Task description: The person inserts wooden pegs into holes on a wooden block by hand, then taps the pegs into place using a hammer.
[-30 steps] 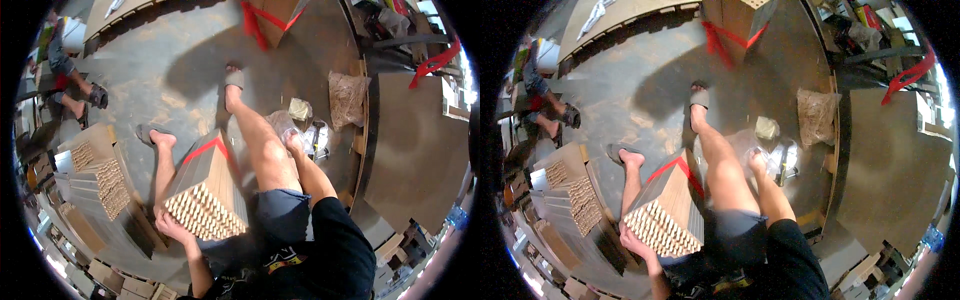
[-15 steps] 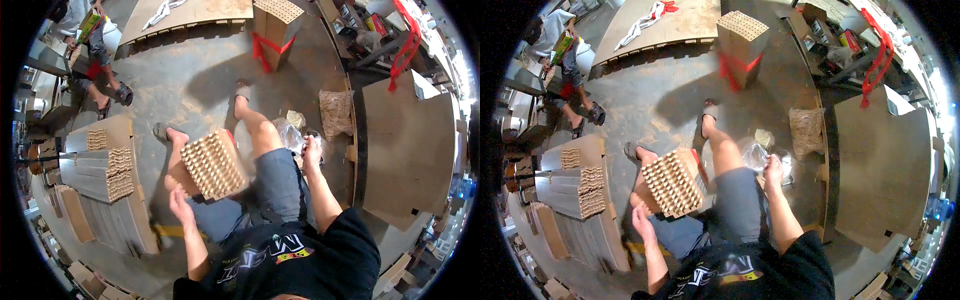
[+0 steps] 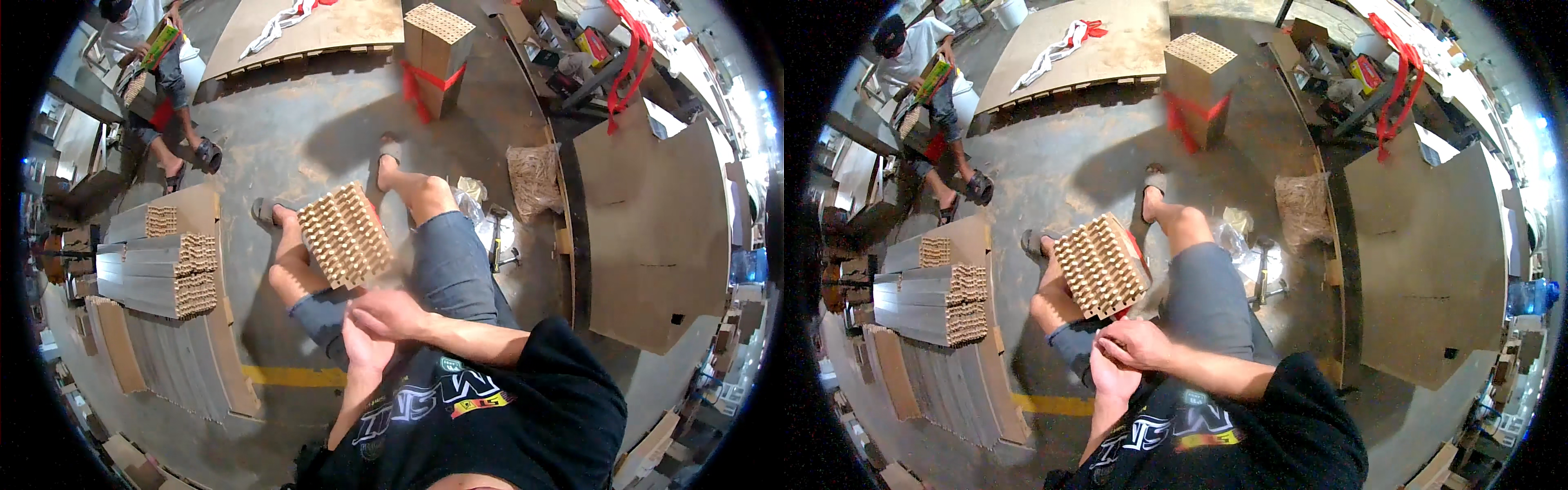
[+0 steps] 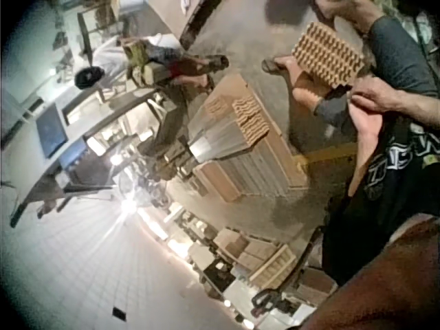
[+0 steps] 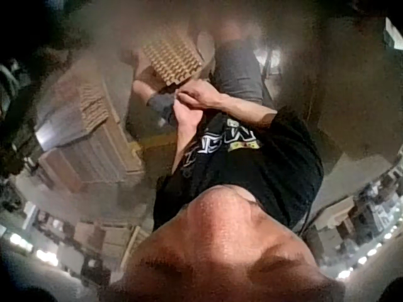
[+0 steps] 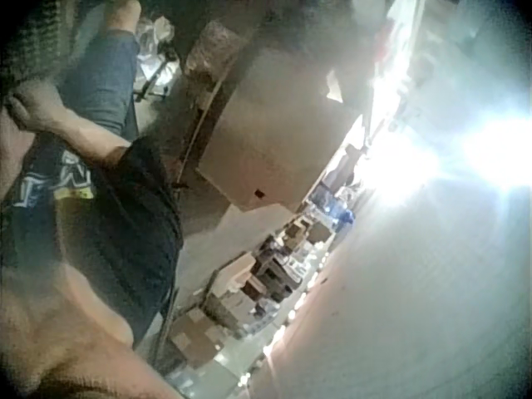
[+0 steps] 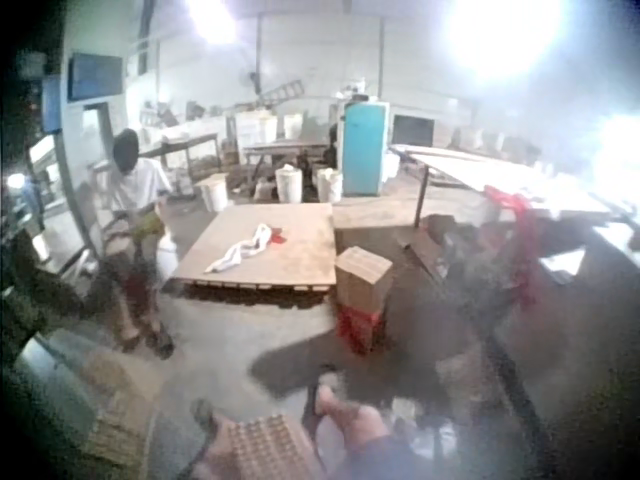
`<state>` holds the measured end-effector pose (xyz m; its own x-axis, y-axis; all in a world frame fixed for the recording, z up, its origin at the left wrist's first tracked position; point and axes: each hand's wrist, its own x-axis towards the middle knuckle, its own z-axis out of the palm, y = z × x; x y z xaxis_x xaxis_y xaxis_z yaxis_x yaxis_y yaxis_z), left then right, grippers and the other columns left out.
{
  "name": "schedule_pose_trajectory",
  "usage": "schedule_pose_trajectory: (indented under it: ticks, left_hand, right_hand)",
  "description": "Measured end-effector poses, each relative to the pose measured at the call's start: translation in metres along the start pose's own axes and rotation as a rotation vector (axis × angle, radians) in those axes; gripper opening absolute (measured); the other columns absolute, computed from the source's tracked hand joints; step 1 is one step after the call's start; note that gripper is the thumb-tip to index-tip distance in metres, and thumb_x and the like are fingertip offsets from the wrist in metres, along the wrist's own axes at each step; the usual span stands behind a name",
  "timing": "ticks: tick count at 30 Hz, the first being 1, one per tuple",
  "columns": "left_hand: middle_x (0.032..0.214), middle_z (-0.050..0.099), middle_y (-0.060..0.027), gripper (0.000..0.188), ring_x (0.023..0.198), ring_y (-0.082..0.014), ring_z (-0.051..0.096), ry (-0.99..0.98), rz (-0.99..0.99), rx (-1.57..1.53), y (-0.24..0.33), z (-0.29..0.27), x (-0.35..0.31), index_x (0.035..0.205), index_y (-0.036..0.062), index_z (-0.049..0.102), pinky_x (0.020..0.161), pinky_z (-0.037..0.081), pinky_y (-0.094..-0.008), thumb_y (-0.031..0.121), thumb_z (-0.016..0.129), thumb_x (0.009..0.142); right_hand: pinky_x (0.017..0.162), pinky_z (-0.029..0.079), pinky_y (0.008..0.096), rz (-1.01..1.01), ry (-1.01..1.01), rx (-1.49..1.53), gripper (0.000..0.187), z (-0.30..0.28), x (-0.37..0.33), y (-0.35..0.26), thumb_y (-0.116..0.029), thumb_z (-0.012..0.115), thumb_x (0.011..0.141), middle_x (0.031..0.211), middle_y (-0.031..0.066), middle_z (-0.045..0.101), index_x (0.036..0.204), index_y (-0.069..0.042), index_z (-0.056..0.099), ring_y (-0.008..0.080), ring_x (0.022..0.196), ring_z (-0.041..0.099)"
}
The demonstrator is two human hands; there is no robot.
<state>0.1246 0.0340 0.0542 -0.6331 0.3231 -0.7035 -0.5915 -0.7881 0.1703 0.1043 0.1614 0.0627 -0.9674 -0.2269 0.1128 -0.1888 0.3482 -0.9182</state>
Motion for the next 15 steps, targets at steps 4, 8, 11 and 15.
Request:
schedule_pose_trajectory:
  ticks: [4, 8, 11, 15]
  left_hand:
    - [0.135, 0.062, -0.0072, 0.045, 0.128, -0.0257, 0.056, -0.118, -0.014, -0.054, -0.007, -0.016, 0.014, 0.133, 0.0098, 0.059, 0.113, 0.043, -0.0446, 0.042, 0.040, 0.106]
    - [0.134, 0.061, -0.0083, 0.041, 0.127, -0.0256, 0.057, -0.165, -0.027, -0.113, -0.009, 0.004, 0.007, 0.130, 0.0086, 0.058, 0.109, 0.047, -0.0423, 0.037, 0.040, 0.106]
    - [0.121, 0.067, -0.0099, 0.045, 0.113, -0.0305, 0.065, -0.300, 0.033, -0.071, -0.014, -0.017, 0.017, 0.126, 0.0107, 0.063, 0.100, 0.053, -0.0438, 0.047, 0.051, 0.102]
    - [0.127, 0.066, -0.0097, 0.049, 0.120, -0.0287, 0.061, -0.322, 0.041, -0.096, -0.016, -0.074, 0.062, 0.127, 0.0092, 0.062, 0.107, 0.048, -0.0445, 0.050, 0.049, 0.103]
  right_hand:
    - [0.071, 0.052, 0.0473, -0.062, -0.032, -0.108, 0.017, 0.002, 0.002, 0.002, -0.027, 0.066, 0.093, 0.089, 0.0135, 0.068, 0.101, -0.013, 0.072, 0.0373, 0.083, 0.065]
    - [0.073, 0.048, 0.0470, -0.114, 0.003, -0.149, 0.017, -0.005, 0.003, -0.005, -0.022, 0.066, 0.090, 0.086, 0.0119, 0.066, 0.103, -0.014, 0.071, 0.0362, 0.082, 0.062]
    - [0.081, 0.049, 0.0433, -0.133, -0.046, -0.208, 0.020, -0.011, -0.001, -0.009, -0.019, 0.064, 0.090, 0.095, 0.0109, 0.069, 0.107, -0.008, 0.067, 0.0313, 0.092, 0.066]
    - [0.082, 0.048, 0.0438, -0.152, -0.020, -0.198, 0.024, -0.007, -0.005, -0.006, -0.014, 0.063, 0.087, 0.096, 0.0115, 0.068, 0.110, -0.007, 0.066, 0.0320, 0.092, 0.065]
